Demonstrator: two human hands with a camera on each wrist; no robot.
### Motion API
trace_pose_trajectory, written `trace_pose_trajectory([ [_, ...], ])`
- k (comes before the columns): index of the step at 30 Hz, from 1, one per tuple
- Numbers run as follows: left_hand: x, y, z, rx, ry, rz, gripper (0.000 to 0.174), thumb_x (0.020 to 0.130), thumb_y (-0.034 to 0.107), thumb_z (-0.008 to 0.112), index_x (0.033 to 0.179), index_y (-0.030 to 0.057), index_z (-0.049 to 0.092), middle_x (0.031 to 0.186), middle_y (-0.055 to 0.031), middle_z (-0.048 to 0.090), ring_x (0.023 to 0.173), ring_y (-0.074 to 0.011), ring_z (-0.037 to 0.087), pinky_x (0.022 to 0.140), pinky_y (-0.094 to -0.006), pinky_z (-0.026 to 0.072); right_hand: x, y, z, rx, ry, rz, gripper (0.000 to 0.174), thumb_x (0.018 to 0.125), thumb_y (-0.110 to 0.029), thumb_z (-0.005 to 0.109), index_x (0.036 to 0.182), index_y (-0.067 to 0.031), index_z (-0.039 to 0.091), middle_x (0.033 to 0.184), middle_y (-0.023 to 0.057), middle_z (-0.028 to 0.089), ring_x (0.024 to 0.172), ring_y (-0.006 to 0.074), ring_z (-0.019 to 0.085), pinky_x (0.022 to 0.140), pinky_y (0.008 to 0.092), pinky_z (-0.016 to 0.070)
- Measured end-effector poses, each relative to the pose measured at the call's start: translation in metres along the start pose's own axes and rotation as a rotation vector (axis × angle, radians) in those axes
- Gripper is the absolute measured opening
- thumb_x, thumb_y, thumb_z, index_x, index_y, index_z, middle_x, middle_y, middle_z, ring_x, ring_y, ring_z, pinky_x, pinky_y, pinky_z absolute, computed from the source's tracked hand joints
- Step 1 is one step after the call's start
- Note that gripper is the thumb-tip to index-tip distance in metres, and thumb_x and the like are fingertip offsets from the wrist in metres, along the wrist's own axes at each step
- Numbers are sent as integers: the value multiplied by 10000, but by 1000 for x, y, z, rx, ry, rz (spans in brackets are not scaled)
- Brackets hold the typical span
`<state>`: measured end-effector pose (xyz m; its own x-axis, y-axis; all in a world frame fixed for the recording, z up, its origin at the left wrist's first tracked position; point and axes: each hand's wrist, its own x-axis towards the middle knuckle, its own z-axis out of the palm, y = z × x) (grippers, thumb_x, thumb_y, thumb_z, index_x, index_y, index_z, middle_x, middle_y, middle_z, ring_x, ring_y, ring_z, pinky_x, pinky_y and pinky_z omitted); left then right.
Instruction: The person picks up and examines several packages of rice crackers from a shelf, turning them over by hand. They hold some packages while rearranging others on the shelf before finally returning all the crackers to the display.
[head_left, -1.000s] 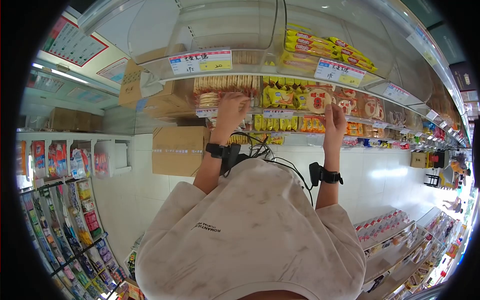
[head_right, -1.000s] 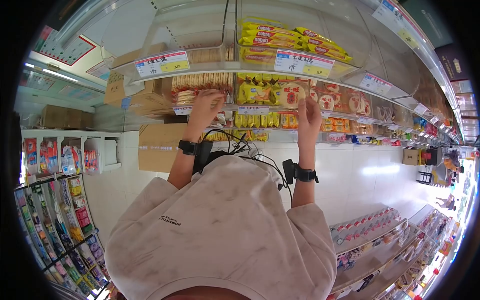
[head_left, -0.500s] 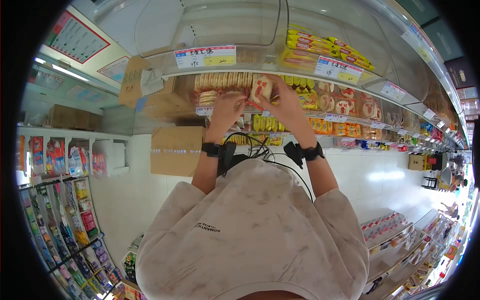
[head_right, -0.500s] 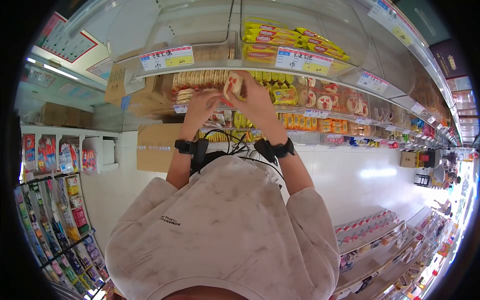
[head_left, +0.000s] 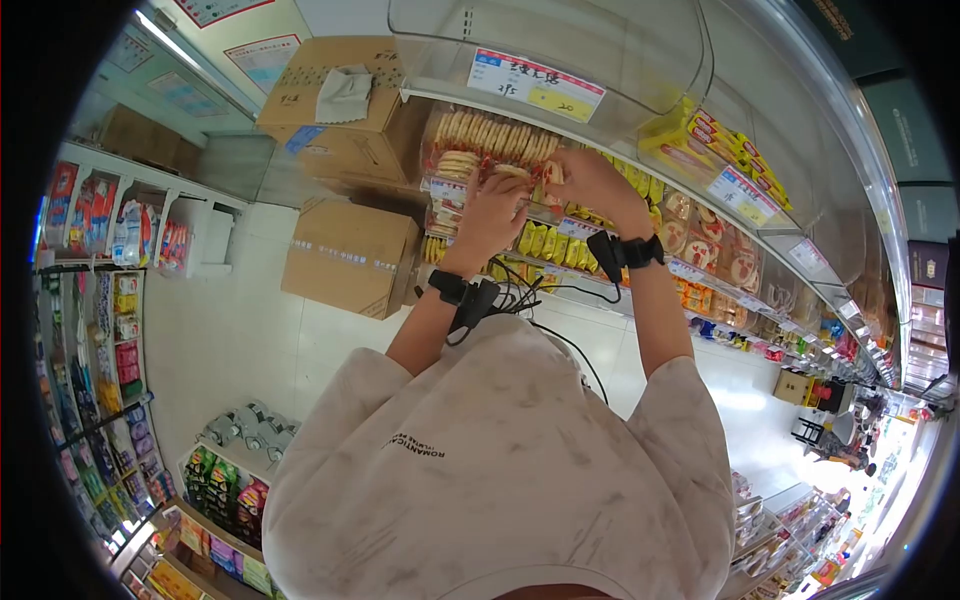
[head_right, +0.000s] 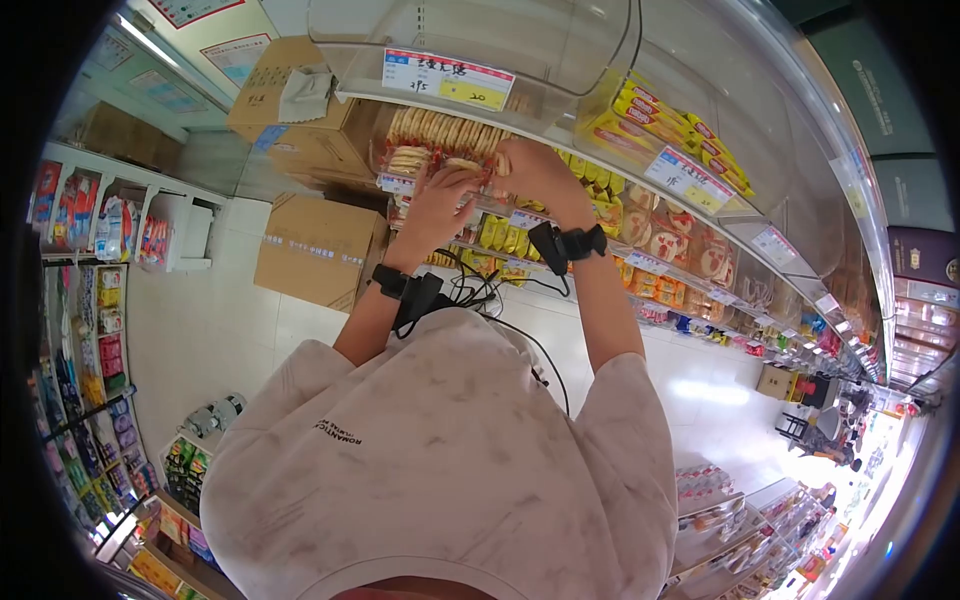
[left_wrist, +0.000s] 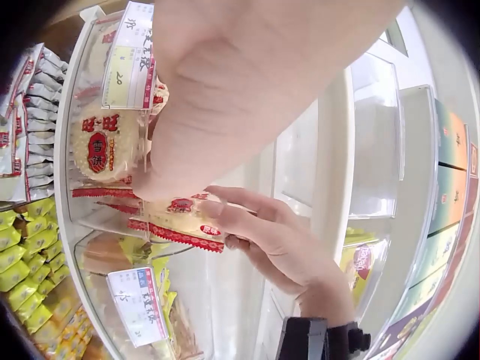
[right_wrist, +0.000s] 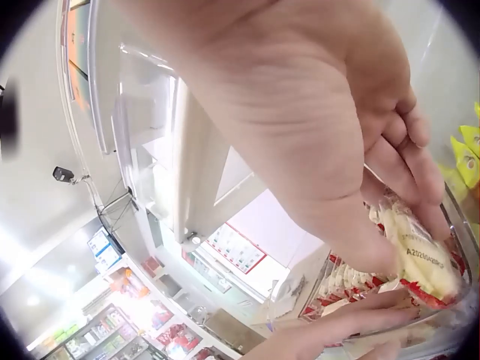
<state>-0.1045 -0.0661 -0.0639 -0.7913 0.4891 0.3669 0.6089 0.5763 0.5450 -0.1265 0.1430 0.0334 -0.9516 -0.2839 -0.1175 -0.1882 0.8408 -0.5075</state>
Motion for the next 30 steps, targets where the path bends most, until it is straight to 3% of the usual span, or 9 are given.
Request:
trace_pose_trajectory([
  [4, -2, -2, 0, 4, -16, 4, 244, 886, 173, 663, 1116, 91, 681, 1282, -13, 634, 1286, -220, 512, 1193, -562, 237, 16, 11, 5, -106, -87, 30, 487, 752, -295, 778, 1135, -7, 691, 892, 212, 697, 855, 369, 676, 746, 425, 530],
  [7, -3, -5, 3, 7, -35, -2, 324, 864, 163, 682, 1182, 110, 663, 1311, -10, 621, 1317, -230, 493, 1195, -547, 233, 22, 17, 14, -220, -42, 13, 469, 762, -284, 771, 1127, -2, 691, 908, 220, 701, 836, 362, 704, 738, 418, 549],
  [10, -3, -3, 4, 24, -55, -10, 335, 859, 170, 686, 1187, 108, 660, 1330, -19, 608, 1332, -245, 478, 1189, -555, 236, 26, 16, 24, 58, -209, 249, 389, 778, -242, 744, 1068, 11, 690, 954, 229, 710, 788, 346, 728, 740, 419, 568],
  [13, -2, -1, 2, 35, -57, -22, 336, 857, 176, 688, 1186, 113, 658, 1344, -21, 595, 1340, -252, 469, 1185, -563, 236, 27, 8, 39, -12, -168, 349, 292, 788, -191, 714, 982, 25, 682, 942, 207, 722, 732, 326, 740, 726, 422, 579],
  [19, -4, -5, 4, -3, -28, -8, 335, 854, 177, 688, 1183, 129, 644, 1339, -17, 593, 1342, -250, 466, 1184, -558, 238, 28, -10, 41, -189, 41, 377, 342, 811, -153, 677, 1093, 17, 585, 769, 166, 718, 654, 294, 738, 677, 400, 581],
  [22, -8, -5, 5, -8, -13, -5, 328, 854, 176, 688, 1175, 130, 639, 1338, -13, 593, 1337, -248, 467, 1187, -553, 235, 21, -33, 20, 30, -94, 421, 385, 811, -130, 666, 1122, 50, 530, 782, 201, 713, 712, 313, 741, 705, 420, 580],
  [25, -7, -4, 5, -1, -23, 3, 329, 853, 174, 690, 1175, 131, 632, 1338, -14, 589, 1328, -248, 469, 1189, -549, 228, 31, -29, 26, -116, -197, 451, 395, 803, -95, 663, 1119, 100, 529, 808, 210, 716, 731, 330, 741, 699, 429, 579],
  [28, -6, -4, 1, 1, -37, -2, 347, 846, 177, 696, 1183, 135, 623, 1327, -23, 589, 1324, -252, 470, 1187, -547, 223, 37, -16, 44, -237, -34, 358, 172, 720, -88, 731, 856, 16, 709, 776, 172, 735, 756, 300, 748, 671, 443, 579],
  [30, -7, -1, -1, 11, -50, -10, 360, 839, 183, 704, 1185, 137, 616, 1314, -32, 591, 1324, -257, 469, 1184, -545, 223, 41, -18, 46, -270, -19, 361, 145, 715, -80, 729, 837, -3, 728, 787, 179, 736, 770, 301, 749, 673, 444, 578],
])
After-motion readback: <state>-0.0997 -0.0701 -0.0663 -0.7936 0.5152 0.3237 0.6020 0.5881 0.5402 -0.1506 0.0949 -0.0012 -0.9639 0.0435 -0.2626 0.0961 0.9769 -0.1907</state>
